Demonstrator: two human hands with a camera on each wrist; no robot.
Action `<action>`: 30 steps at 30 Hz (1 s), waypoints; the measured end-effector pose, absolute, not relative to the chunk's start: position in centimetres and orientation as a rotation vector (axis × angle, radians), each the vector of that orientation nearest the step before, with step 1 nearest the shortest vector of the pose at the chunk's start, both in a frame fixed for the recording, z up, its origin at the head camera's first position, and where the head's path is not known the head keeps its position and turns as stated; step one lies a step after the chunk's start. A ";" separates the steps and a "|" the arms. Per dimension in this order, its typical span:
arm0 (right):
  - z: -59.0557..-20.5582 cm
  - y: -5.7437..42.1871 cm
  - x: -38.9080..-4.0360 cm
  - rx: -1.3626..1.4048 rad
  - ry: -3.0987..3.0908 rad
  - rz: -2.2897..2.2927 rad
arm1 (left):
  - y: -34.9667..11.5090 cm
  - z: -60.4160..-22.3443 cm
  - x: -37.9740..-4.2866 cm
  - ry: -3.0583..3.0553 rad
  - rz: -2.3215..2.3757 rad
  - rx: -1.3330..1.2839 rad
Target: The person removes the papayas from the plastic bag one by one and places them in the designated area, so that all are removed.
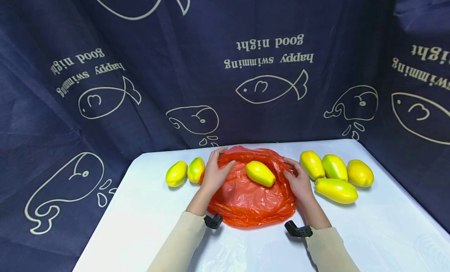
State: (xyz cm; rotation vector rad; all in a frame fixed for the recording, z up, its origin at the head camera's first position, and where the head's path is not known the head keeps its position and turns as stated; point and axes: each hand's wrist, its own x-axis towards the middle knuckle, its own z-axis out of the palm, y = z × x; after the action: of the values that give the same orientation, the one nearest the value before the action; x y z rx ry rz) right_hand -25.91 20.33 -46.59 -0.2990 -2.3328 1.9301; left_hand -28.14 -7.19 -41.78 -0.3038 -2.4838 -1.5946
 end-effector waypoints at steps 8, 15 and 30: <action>-46.7 20.5 -25.8 -0.317 -2.342 1.929 | -4.5 -42.6 -28.0 -2.593 -1.503 -0.414; -46.7 20.5 -25.9 -0.315 -2.345 1.932 | -2.9 -43.5 -28.1 -2.683 -1.467 -0.440; -46.7 20.5 -26.0 -0.291 -2.351 1.933 | -1.1 -45.8 -28.6 -2.795 -1.398 -0.547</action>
State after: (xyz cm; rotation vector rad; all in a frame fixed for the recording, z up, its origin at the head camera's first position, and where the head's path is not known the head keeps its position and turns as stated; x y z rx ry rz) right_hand -25.96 20.47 -46.73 -0.2906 -2.3513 1.9330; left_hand -28.64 -1.07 -45.78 -0.5466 -2.7948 -1.3984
